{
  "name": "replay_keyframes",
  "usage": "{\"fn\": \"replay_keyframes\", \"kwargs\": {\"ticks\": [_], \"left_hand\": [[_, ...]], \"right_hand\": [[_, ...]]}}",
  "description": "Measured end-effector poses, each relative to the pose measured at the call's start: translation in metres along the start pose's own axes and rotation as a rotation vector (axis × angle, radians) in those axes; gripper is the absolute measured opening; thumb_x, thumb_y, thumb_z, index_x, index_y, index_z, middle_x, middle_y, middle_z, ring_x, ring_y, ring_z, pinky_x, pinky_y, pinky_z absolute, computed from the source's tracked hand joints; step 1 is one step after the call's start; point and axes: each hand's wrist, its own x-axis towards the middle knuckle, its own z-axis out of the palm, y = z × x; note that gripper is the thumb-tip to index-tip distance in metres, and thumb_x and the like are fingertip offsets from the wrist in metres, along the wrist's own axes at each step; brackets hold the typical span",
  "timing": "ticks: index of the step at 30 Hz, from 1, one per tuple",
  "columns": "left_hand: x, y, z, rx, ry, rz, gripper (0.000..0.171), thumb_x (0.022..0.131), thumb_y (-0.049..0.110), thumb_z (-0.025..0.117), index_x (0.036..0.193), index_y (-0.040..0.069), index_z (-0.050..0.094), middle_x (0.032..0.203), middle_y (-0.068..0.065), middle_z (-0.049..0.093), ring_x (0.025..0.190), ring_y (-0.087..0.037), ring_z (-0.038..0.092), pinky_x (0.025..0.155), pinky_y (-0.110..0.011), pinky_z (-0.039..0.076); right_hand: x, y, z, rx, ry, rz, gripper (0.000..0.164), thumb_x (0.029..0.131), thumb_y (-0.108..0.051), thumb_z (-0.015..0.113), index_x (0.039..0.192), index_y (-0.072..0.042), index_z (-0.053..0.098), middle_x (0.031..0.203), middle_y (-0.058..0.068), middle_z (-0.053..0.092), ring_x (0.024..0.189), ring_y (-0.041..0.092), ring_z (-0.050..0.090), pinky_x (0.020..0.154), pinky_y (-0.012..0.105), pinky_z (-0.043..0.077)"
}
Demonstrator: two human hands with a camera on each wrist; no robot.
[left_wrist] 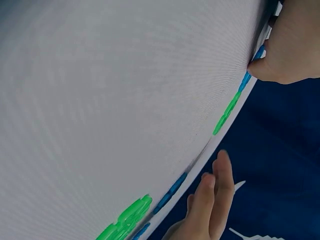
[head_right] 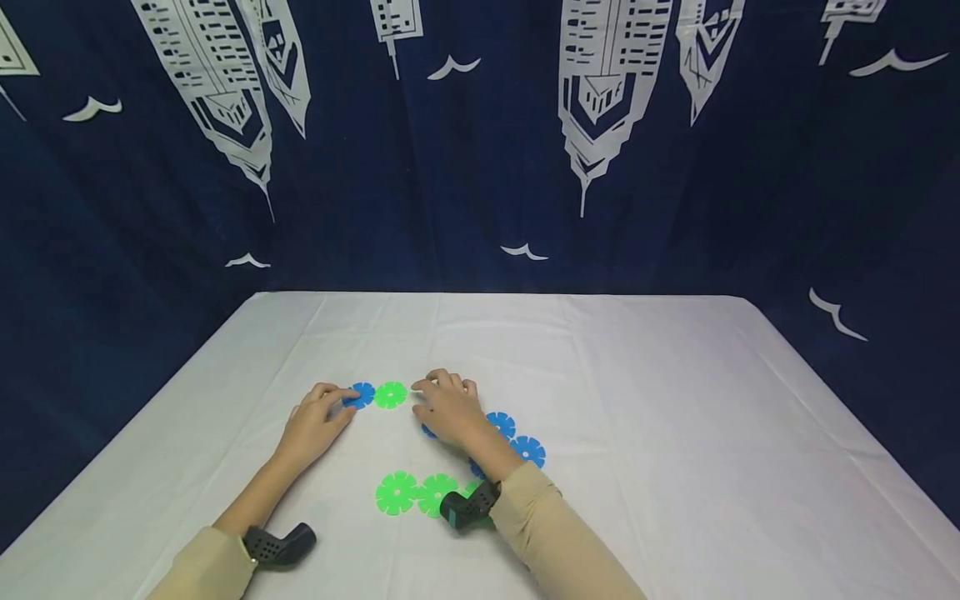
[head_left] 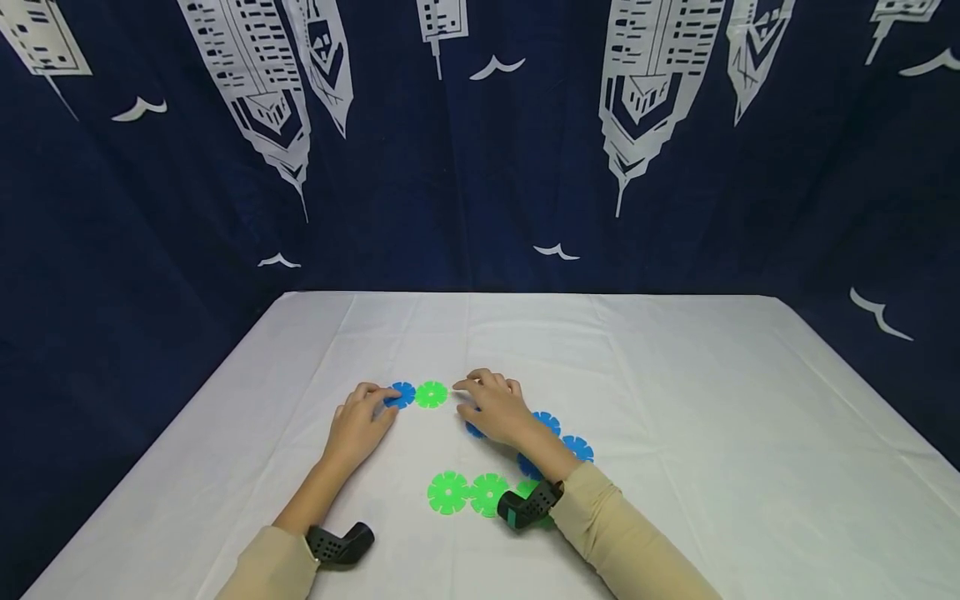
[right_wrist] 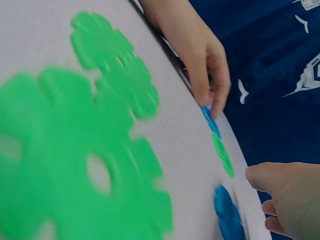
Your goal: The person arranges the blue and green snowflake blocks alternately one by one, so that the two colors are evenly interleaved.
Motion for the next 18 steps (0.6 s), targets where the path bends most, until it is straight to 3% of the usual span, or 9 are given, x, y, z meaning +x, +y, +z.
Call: {"fn": "replay_keyframes", "kwargs": {"ticks": [10,18], "left_hand": [[-0.001,-0.001,-0.001,0.0,0.008,0.021,0.027,0.087,0.023,0.058,0.112,0.013,0.064,0.119,-0.016,0.053,0.112,-0.033,0.05,0.087,-0.046,0.034],[0.0,-0.002,-0.001,0.001,0.003,0.026,0.028,0.088,0.025,0.057,0.112,0.014,0.064,0.12,-0.016,0.053,0.112,-0.033,0.049,0.088,-0.046,0.034]], "right_hand": [[-0.021,0.026,-0.023,0.0,0.03,0.014,0.033,0.089,-0.027,0.055,0.12,-0.017,0.057,0.127,0.008,0.049,0.12,0.028,0.043,0.096,0.05,0.027],[-0.039,0.034,-0.021,0.008,0.018,-0.046,0.034,0.087,-0.027,0.058,0.119,-0.017,0.058,0.124,0.006,0.052,0.119,0.028,0.045,0.094,0.051,0.031]]}}
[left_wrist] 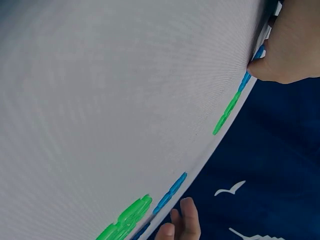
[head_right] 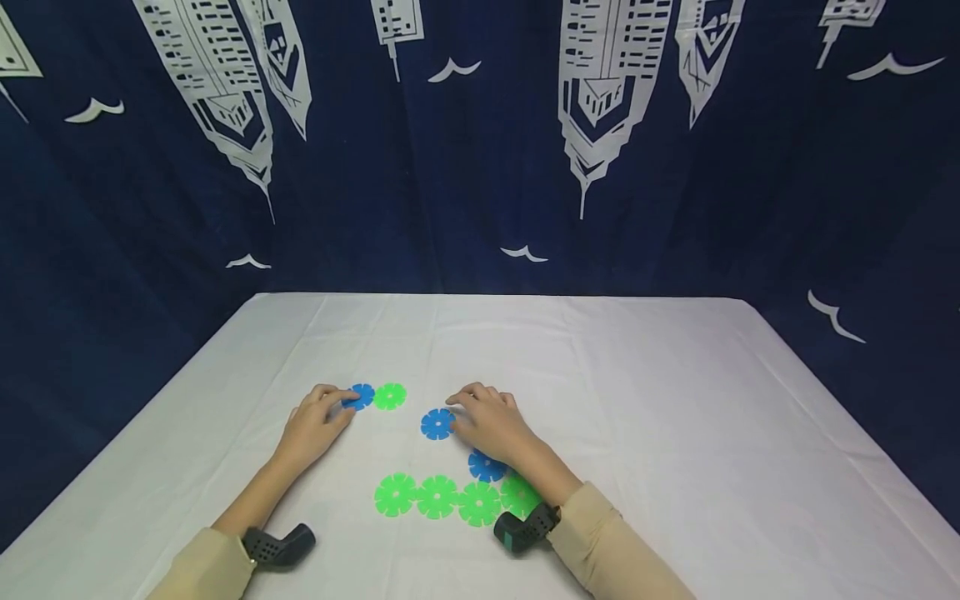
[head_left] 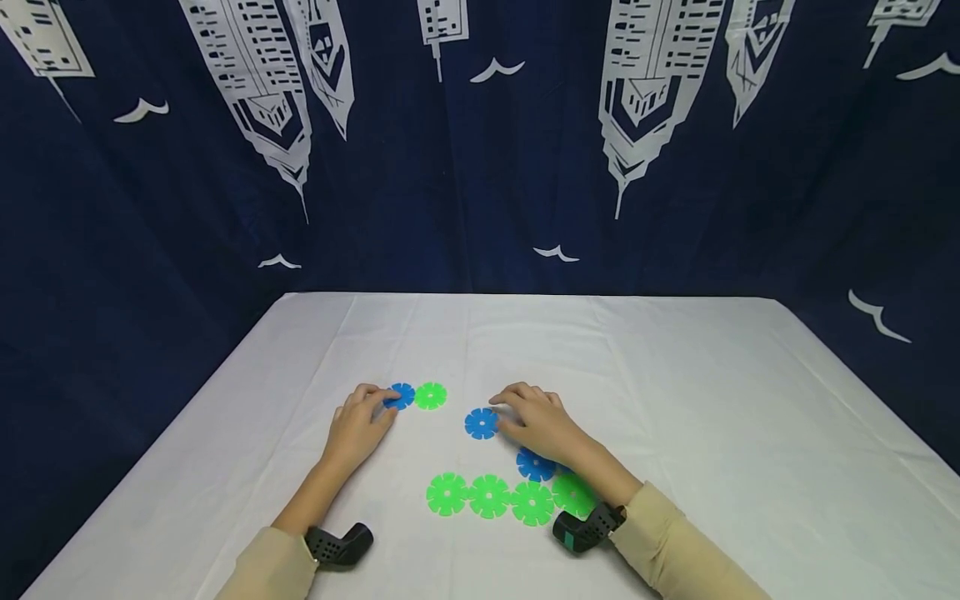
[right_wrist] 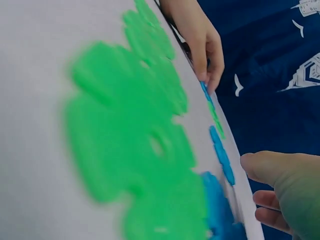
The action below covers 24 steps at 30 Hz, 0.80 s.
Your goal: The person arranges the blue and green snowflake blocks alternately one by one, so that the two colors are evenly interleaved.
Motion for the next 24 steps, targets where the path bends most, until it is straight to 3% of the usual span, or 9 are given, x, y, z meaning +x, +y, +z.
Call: {"fn": "replay_keyframes", "kwargs": {"ticks": [17,24], "left_hand": [[0.001,0.0,0.002,0.018,0.005,-0.001,0.027,0.087,0.023,0.059,0.112,0.015,0.064,0.121,-0.016,0.053,0.113,-0.033,0.049,0.084,-0.043,0.035],[0.001,0.0,0.001,0.028,-0.01,-0.002,0.029,0.087,0.023,0.058,0.115,0.014,0.062,0.122,-0.017,0.052,0.114,-0.034,0.047,0.084,-0.045,0.035]], "right_hand": [[-0.01,0.003,0.02,0.014,0.03,-0.107,0.023,0.087,-0.027,0.058,0.109,-0.024,0.062,0.125,0.005,0.053,0.121,0.027,0.046,0.097,0.051,0.032],[-0.01,0.007,0.023,0.007,0.054,-0.126,0.024,0.088,-0.029,0.056,0.111,-0.024,0.061,0.125,0.004,0.052,0.12,0.026,0.046,0.097,0.05,0.032]]}}
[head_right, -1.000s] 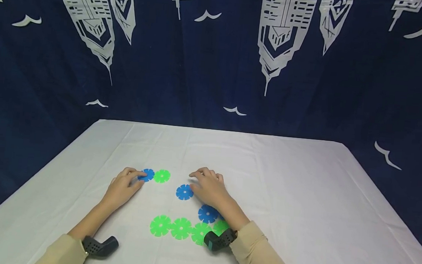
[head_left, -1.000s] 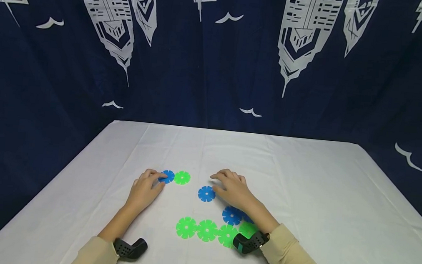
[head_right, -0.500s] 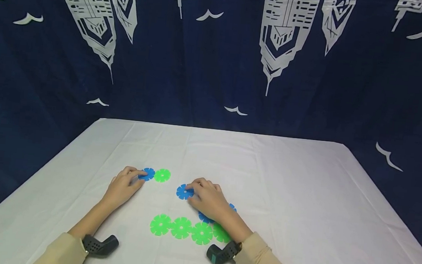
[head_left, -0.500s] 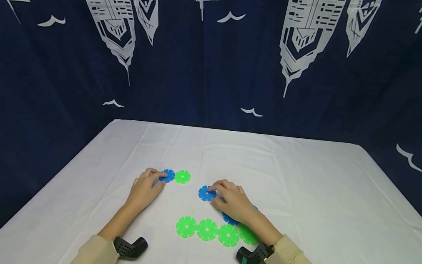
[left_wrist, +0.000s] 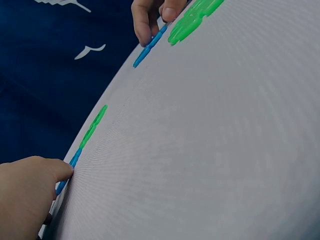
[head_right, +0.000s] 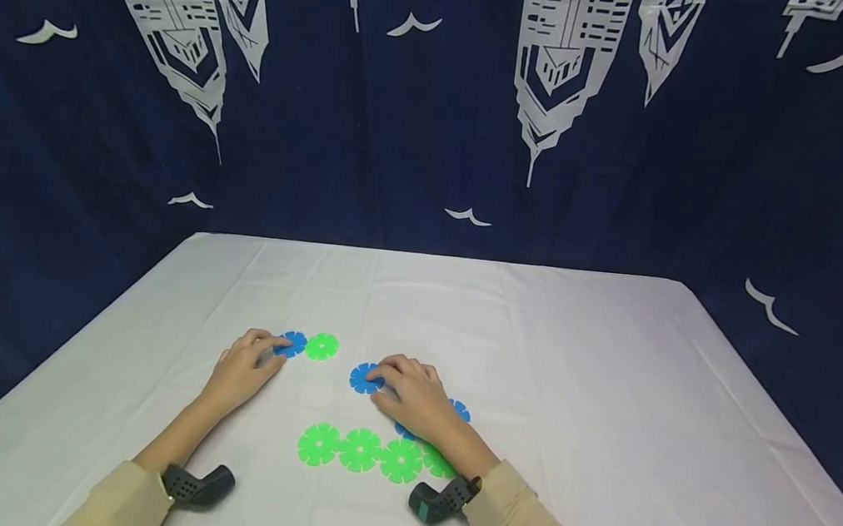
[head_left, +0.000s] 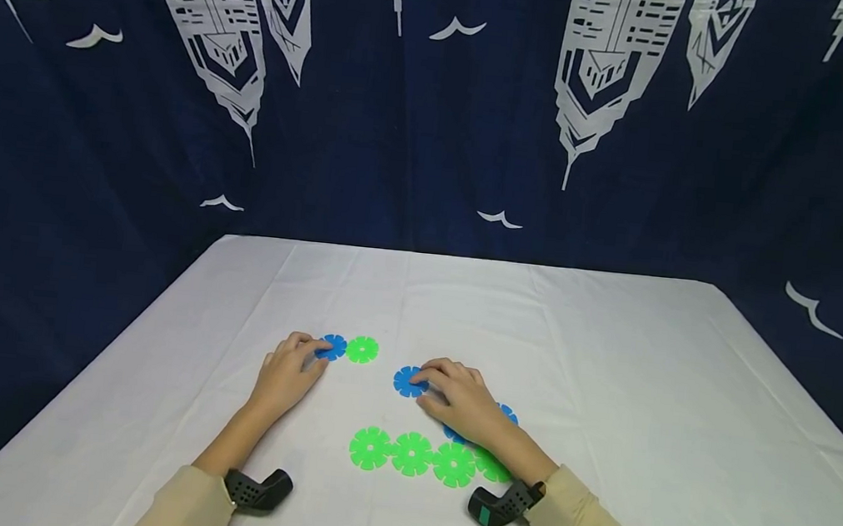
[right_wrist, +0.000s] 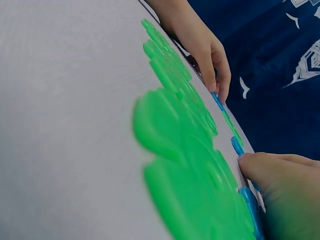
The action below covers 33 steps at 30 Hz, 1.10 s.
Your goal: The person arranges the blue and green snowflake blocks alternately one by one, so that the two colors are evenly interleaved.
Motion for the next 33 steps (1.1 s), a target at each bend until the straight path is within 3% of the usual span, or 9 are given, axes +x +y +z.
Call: {"fn": "replay_keyframes", "kwargs": {"ticks": [22,33], "left_hand": [[0.0005,-0.0006,0.0008,-0.013,0.017,0.025,0.032,0.088,0.026,0.056,0.118,0.015,0.061,0.124,-0.017,0.051,0.114,-0.034,0.047,0.083,-0.044,0.034],[-0.0004,-0.0001,0.0003,-0.014,-0.008,0.008,0.032,0.088,0.027,0.055,0.117,0.015,0.061,0.125,-0.017,0.05,0.115,-0.033,0.047,0.085,-0.044,0.034]], "right_hand": [[0.0007,0.0009,-0.0005,-0.046,-0.002,-0.015,0.029,0.09,-0.029,0.052,0.117,-0.024,0.059,0.124,0.004,0.052,0.118,0.026,0.047,0.095,0.049,0.033],[0.0015,0.0018,0.002,-0.072,0.011,0.006,0.031,0.09,-0.031,0.052,0.12,-0.024,0.058,0.124,0.005,0.051,0.116,0.026,0.047,0.094,0.047,0.034]]}}
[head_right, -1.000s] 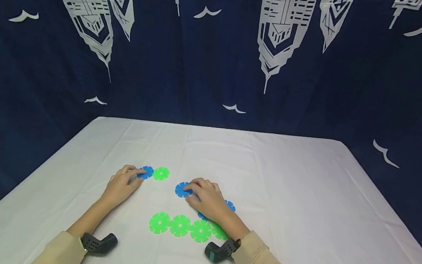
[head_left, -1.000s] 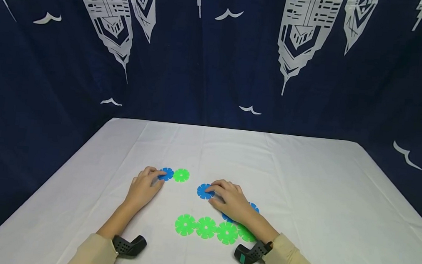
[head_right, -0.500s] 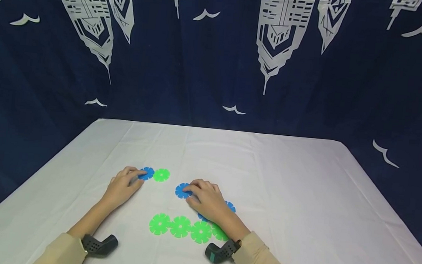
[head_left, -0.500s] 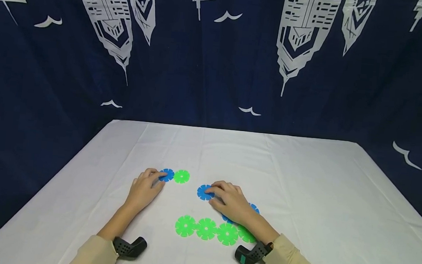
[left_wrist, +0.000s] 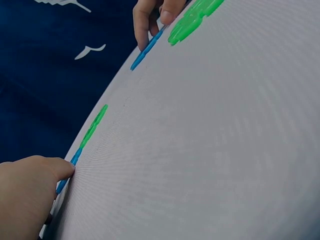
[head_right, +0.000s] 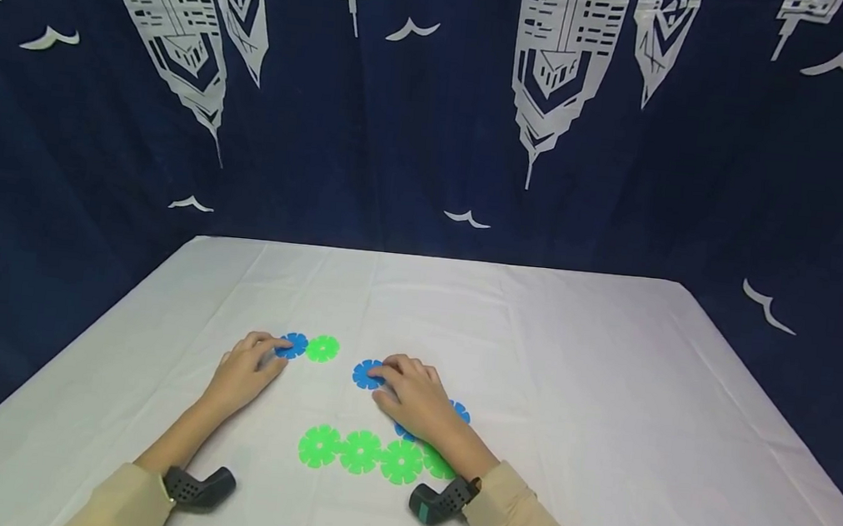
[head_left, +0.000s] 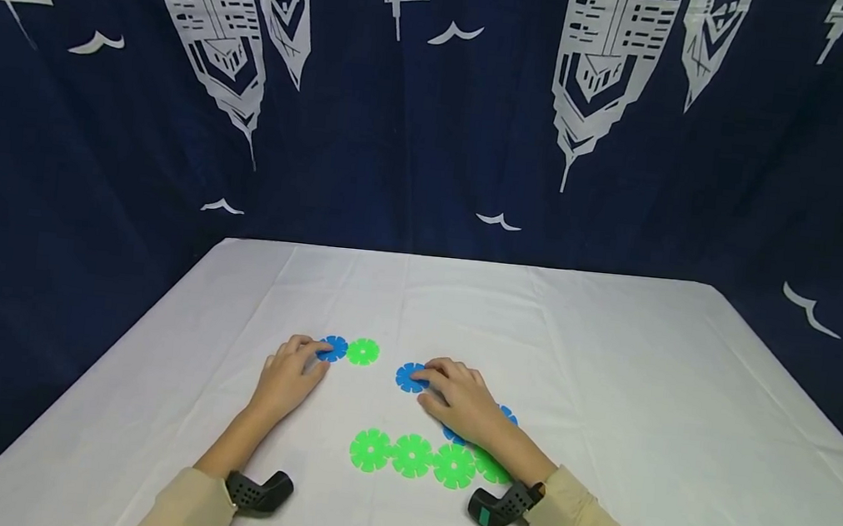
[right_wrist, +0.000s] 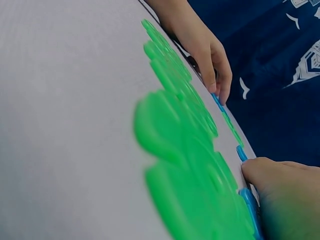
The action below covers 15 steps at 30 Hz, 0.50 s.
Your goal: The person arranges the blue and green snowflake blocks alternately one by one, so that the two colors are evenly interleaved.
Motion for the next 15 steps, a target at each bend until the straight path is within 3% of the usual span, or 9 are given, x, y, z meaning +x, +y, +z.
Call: {"fn": "replay_keyframes", "kwargs": {"ticks": [15], "left_hand": [[-0.0021,0.0008,0.0001,-0.003,0.005,0.003,0.031,0.088,0.028,0.056,0.116,0.015,0.062,0.125,-0.016,0.051,0.114,-0.033,0.047,0.085,-0.044,0.034]], "right_hand": [[0.0068,-0.0083,-0.0054,-0.095,-0.01,0.031,0.032,0.09,-0.029,0.054,0.121,-0.022,0.059,0.117,0.006,0.054,0.107,0.024,0.051,0.084,0.043,0.04]]}}
